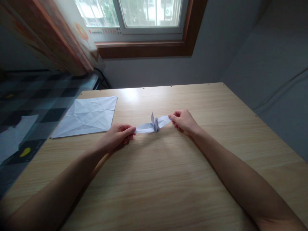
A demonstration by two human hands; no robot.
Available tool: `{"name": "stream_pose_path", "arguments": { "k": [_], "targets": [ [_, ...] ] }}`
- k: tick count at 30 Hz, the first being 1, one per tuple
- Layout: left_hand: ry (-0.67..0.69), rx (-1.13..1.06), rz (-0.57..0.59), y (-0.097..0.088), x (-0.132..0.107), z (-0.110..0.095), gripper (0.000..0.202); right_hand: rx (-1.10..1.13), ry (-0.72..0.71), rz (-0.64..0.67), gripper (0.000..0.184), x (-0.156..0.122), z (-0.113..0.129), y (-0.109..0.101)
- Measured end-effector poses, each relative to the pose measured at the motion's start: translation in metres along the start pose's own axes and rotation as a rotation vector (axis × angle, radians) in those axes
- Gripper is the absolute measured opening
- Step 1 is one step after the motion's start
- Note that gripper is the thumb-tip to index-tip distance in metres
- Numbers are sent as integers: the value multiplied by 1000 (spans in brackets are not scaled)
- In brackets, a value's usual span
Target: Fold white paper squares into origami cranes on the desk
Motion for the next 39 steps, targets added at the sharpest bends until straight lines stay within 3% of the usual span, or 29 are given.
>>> {"name": "stream_pose_path", "arguments": {
  "k": [8, 14, 21, 26, 30, 36, 39],
  "targets": [
    [-95, 88, -2, -3, 0, 5, 31, -363, -153, -77, 25, 1, 3, -6],
    [-159, -127, 25, -6, 2, 10, 29, -476, -209, -135, 20, -1, 9, -6],
    [-164, -392, 145, -2, -2, -1, 25, -125, -127, 25, 26, -8, 6, 3],
    [-202, -300, 130, 5, -3, -5, 20, 51, -73, 221, 24, -16, 9, 14],
    [-250, -271, 149, 9, -5, -5, 18, 79, -41, 226, 23, -18, 10, 17],
    [-249, -498, 116, 4, -4, -6, 11, 15, -13, 186, 25, -18, 11, 13],
    [-251, -512, 125, -1, -2, -4, 13, -82, -73, 144, 30, -15, 11, 9]
  ]
}}
Point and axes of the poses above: each hand's wrist, its own x-axis towards the middle knuckle, its own y-axis out of the palm, z = x × y, the point moved 2 cm from there along x, towards the middle knuckle, and after that the axes turned 5 degrees about y, right-handed, at the moved point
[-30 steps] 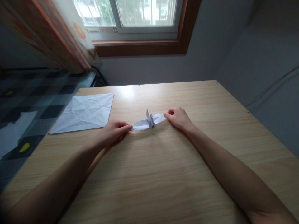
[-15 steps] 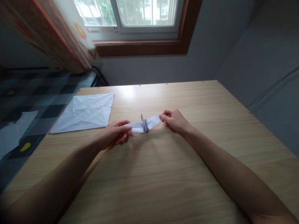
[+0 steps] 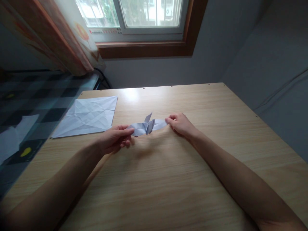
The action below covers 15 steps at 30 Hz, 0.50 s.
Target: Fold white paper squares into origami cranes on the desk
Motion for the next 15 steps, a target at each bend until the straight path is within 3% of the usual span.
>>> {"name": "stream_pose_path", "arguments": {
  "k": [5, 9, 15],
  "targets": [
    [4, 276, -6, -5, 3, 5, 25, -319, -165, -136, 28, 9, -2, -7],
    [-30, 462, -19, -6, 1, 4, 29, -424, -135, -189, 25, 13, -6, -9],
    [6, 536, 48, -3, -2, -3, 36, -475, -160, -221, 29, 13, -6, -8]
  ]
}}
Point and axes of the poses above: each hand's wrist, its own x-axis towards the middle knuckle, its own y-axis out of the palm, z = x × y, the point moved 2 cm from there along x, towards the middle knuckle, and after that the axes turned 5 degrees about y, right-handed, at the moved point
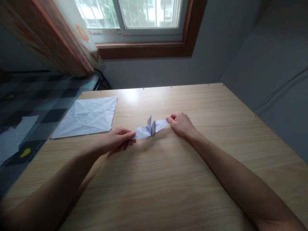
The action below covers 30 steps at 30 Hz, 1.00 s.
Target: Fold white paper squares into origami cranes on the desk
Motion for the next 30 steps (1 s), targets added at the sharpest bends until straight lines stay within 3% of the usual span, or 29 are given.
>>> {"name": "stream_pose_path", "arguments": {
  "k": [8, 13, 17, 22, 24, 26, 30],
  "targets": [
    [32, 97, -60, 3, -1, -5, 41, 92, -93, -67, 33, -1, 3, 3],
    [85, 90, -76, 3, -1, -5, 39, 220, -119, -186, 38, -6, 11, -1],
    [87, 79, -89, 2, 0, -3, 48, 267, -165, -347, 39, -14, 16, -6],
    [32, 95, -81, 1, 1, -1, 62, 167, -314, -660, 45, -40, 27, -10],
    [48, 96, -74, 0, 1, -1, 61, 91, -426, -663, 48, -52, 35, -6],
    [69, 101, -68, 1, 1, -1, 59, 37, -524, -570, 43, -60, 44, 3],
    [85, 82, -63, 2, 1, -2, 56, 6, -487, -477, 27, -62, 52, 19]
  ]
}}
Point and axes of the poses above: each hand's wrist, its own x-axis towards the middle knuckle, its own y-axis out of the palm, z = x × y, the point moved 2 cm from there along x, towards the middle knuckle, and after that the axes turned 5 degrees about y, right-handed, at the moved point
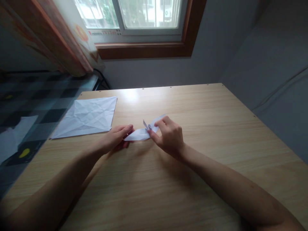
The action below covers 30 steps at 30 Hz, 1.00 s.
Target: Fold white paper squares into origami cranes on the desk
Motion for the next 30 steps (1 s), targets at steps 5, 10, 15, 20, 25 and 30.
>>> {"name": "stream_pose_path", "arguments": {
  "k": [5, 10, 15, 20, 25, 30],
  "targets": [
    [-5, -130, -58, 0, 2, 1, 48, 93, 81, 23, 22, 10, -16, 5],
    [100, -247, -178, 1, 7, 9, 40, 66, 294, -197, 22, 34, -81, -13],
    [231, -262, -299, 2, 9, 15, 37, -128, 536, -366, 14, 42, -167, -41],
    [311, -227, -317, 2, 10, 18, 34, -214, 786, -434, 12, 31, -220, -61],
    [321, -190, -330, 3, 10, 20, 30, -220, 859, -474, 15, 23, -235, -65],
    [327, -193, -326, 3, 10, 21, 30, -203, 894, -465, 16, 21, -237, -65]
  ]
}}
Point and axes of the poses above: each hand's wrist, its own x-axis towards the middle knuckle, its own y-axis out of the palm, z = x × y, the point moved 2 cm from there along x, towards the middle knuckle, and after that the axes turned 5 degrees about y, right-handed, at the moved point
